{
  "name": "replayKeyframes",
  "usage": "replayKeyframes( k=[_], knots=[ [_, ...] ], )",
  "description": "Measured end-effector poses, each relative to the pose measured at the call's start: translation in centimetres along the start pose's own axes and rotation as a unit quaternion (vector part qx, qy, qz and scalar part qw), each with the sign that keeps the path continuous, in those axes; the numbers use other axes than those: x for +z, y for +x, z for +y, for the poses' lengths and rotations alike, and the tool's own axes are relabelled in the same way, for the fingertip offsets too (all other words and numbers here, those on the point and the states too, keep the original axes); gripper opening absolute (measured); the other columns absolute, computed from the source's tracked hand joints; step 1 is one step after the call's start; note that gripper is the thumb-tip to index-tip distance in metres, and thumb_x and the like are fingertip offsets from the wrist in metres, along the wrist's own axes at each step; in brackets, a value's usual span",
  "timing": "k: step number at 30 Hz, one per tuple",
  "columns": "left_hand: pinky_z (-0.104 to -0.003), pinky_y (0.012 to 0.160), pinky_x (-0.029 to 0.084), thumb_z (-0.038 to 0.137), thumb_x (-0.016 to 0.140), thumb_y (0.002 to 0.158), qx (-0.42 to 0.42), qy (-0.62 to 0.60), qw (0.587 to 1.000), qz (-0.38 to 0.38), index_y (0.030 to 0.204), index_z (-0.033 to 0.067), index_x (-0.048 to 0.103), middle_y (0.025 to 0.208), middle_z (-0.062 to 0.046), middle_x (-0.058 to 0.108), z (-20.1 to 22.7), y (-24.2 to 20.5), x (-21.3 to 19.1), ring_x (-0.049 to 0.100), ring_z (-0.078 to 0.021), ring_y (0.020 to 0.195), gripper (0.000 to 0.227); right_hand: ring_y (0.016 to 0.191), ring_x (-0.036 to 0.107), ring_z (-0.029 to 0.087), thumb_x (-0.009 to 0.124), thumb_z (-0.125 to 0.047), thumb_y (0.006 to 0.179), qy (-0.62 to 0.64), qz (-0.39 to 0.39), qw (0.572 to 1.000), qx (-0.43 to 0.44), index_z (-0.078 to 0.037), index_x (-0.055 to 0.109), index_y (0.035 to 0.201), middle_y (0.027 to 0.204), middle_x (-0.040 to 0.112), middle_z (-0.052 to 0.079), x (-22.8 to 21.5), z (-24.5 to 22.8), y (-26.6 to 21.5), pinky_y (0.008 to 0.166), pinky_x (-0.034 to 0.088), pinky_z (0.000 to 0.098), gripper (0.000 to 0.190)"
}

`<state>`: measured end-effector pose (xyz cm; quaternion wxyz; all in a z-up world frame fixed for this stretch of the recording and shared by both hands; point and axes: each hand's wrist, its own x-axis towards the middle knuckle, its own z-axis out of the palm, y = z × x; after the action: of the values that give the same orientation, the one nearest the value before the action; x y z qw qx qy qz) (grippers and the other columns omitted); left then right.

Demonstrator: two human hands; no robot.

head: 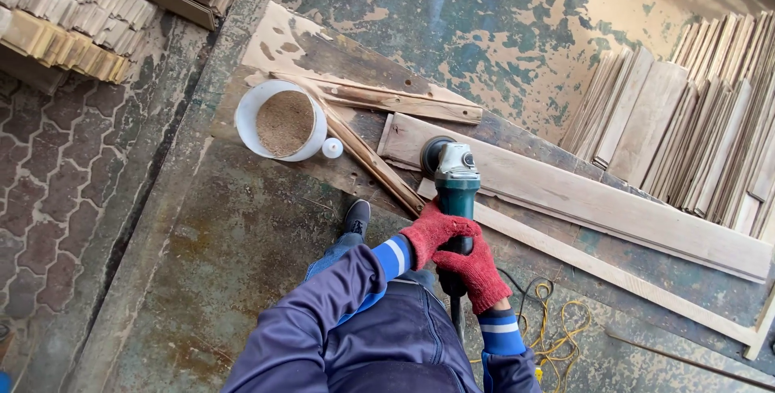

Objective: Sanding a long piece of wood using a handheld power tool on a workbench.

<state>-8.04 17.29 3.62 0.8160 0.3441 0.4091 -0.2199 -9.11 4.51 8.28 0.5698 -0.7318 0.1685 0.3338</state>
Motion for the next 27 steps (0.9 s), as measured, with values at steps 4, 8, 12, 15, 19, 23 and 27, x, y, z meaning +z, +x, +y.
replayKeyframes(
  k=[4, 8, 12, 15, 19, 23, 27],
  knots=[
    [-0.033, 0.067, 0.059, 0.023, 0.101, 0.045, -0.059, -0.023, 0.998, 0.015, 0.115, 0.009, 0.072, 0.087, -0.018, 0.072, 2.4, -1.7, -2.2, 0.075, -0.0283, 0.083, 0.077, 0.078, 0.068, 0.031, 0.099, -0.01, 0.052, -0.111, -0.027, 0.993, -0.027, -0.01, 0.072, 0.112, 0.088, 0.07, 0.02, 3.0, -2.1, -0.5, 0.07, 0.056, 0.0465, 0.065],
    [-0.001, 0.068, 0.045, 0.028, 0.09, 0.061, -0.055, 0.017, 0.993, -0.107, 0.12, 0.0109, 0.074, 0.089, -0.007, 0.071, 4.5, -3.6, -5.2, 0.074, -0.0101, 0.084, 0.064, 0.089, 0.064, 0.025, 0.102, -0.016, 0.046, -0.148, -0.069, 0.984, -0.067, -0.016, 0.075, 0.115, 0.099, 0.072, 0.014, 4.6, -2.7, 0.1, 0.085, 0.052, 0.0415, 0.074],
    [-0.01, 0.068, 0.053, 0.03, 0.089, 0.072, -0.022, -0.061, 0.99, -0.121, 0.114, 0.0104, 0.071, 0.088, -0.005, 0.068, 3.9, -2.9, -6.5, 0.071, -0.0121, 0.081, 0.049, 0.092, 0.066, 0.025, 0.103, -0.02, 0.045, -0.162, -0.088, 0.982, -0.05, -0.02, 0.076, 0.115, 0.1, 0.071, 0.012, 5.2, -3.0, 0.9, 0.088, 0.052, 0.0399, 0.075],
    [-0.01, 0.064, 0.049, 0.029, 0.09, 0.063, 0.029, 0.083, 0.99, -0.107, 0.106, 0.009, 0.07, 0.079, -0.003, 0.062, 4.3, -2.3, -5.6, 0.066, -0.0144, 0.075, 0.051, 0.09, 0.067, 0.026, 0.104, -0.022, 0.046, -0.171, -0.083, 0.981, -0.031, -0.023, 0.077, 0.116, 0.099, 0.072, 0.011, 4.7, -3.5, 0.7, 0.088, 0.052, 0.0397, 0.075],
    [-0.009, 0.07, 0.054, 0.025, 0.09, 0.059, -0.058, 0.025, 0.993, -0.101, 0.118, 0.0086, 0.069, 0.087, -0.004, 0.07, 5.4, -2.8, -0.4, 0.073, -0.013, 0.084, 0.065, 0.073, 0.071, 0.028, 0.098, -0.015, 0.052, -0.123, -0.039, 0.992, -0.01, -0.021, 0.074, 0.115, 0.085, 0.07, 0.015, 0.7, -3.3, 1.5, 0.071, 0.058, 0.0419, 0.068],
    [-0.046, 0.048, 0.065, 0.009, 0.102, 0.045, -0.013, 0.041, 0.999, 0.018, 0.109, 0.0125, 0.069, 0.076, -0.016, 0.075, -4.3, 8.4, 4.2, 0.076, -0.0357, 0.064, 0.072, 0.058, 0.072, 0.034, 0.092, -0.002, 0.056, -0.013, 0.002, 1.0, -0.007, -0.006, 0.07, 0.099, 0.073, 0.07, 0.022, -5.0, 0.0, 2.4, 0.052, 0.062, 0.0476, 0.049],
    [-0.055, 0.057, 0.064, 0.008, 0.104, 0.041, -0.011, 0.071, 0.997, -0.005, 0.117, 0.0108, 0.068, 0.084, -0.019, 0.074, -7.3, 11.5, 10.0, 0.075, -0.0403, 0.072, 0.084, 0.055, 0.07, 0.037, 0.091, 0.0, 0.057, 0.036, 0.047, 0.998, 0.004, 0.001, 0.066, 0.095, 0.07, 0.068, 0.024, -9.8, 1.4, 2.9, 0.048, 0.061, 0.0513, 0.045]
  ],
)
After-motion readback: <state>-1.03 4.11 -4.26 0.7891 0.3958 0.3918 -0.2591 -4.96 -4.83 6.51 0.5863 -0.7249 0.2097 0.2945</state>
